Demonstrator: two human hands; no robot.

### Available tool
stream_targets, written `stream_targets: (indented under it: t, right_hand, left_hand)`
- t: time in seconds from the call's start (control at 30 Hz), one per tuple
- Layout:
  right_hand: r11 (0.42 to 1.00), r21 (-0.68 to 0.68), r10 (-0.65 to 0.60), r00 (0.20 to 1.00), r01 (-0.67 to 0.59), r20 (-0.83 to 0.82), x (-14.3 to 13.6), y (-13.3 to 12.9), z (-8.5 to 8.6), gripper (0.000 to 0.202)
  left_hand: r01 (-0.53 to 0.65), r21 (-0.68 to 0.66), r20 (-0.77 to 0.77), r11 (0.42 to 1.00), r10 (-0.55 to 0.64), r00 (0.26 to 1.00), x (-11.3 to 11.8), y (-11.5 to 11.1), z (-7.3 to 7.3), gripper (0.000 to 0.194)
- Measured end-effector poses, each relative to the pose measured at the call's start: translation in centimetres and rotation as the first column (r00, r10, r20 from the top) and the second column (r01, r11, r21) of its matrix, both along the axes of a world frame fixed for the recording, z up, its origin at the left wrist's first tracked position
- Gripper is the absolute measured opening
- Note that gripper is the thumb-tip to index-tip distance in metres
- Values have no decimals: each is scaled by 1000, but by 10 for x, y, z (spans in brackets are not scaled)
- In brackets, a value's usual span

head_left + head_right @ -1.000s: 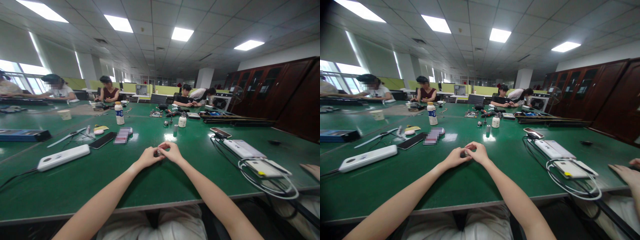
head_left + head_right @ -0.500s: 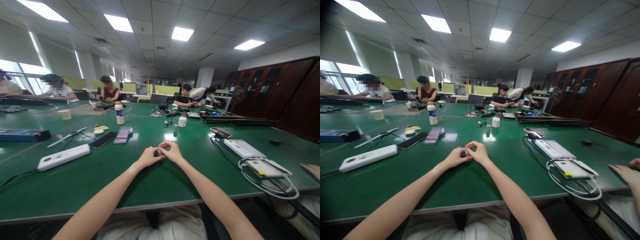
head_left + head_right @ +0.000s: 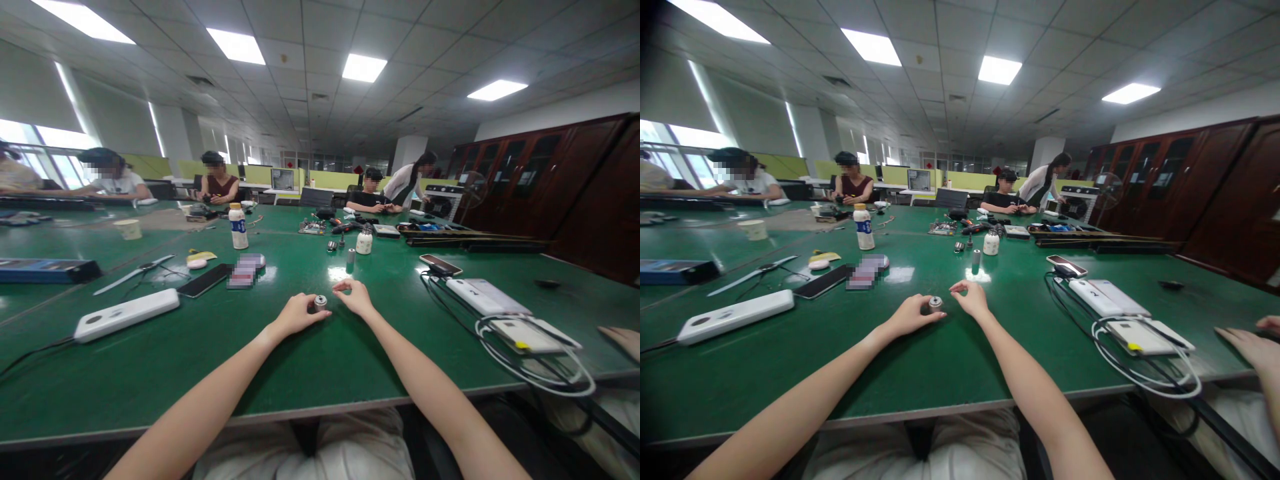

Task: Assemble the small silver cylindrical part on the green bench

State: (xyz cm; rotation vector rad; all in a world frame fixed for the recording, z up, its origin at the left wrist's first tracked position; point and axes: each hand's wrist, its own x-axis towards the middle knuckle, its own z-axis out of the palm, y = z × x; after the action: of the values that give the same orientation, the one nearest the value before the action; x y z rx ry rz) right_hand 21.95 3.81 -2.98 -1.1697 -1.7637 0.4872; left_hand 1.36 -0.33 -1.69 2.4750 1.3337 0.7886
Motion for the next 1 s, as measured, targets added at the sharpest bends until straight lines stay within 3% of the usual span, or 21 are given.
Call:
stream_targets:
  t: [0.3, 0.43, 0.6, 0.73, 1.0]
  right_hand:
    - [993, -117, -19, 999, 24, 47, 7, 7, -12, 17]
    - [999, -51, -9, 997, 5, -72, -1, 2, -3, 10]
    - [982, 6, 182, 952, -186, -245, -24, -16, 12, 14]
    - [968, 17, 247, 945, -249, -217, -36, -30, 17, 15]
    - [977, 12, 211, 970, -211, -118, -35, -35, 20, 12]
  left_hand:
    - [5, 0, 1, 1000, -5, 1000, -1, 2, -2, 43]
    - [4, 10, 1, 1000, -4, 1000, -1, 3, -4, 45]
    - [2, 22, -6, 1000, -1, 1000, -1, 3, -4, 44]
    - [-17, 8, -11, 1000, 17, 1000, -1, 3, -4, 41]
    - [-16, -5, -1, 1000, 16, 1000, 1, 1, -2, 37]
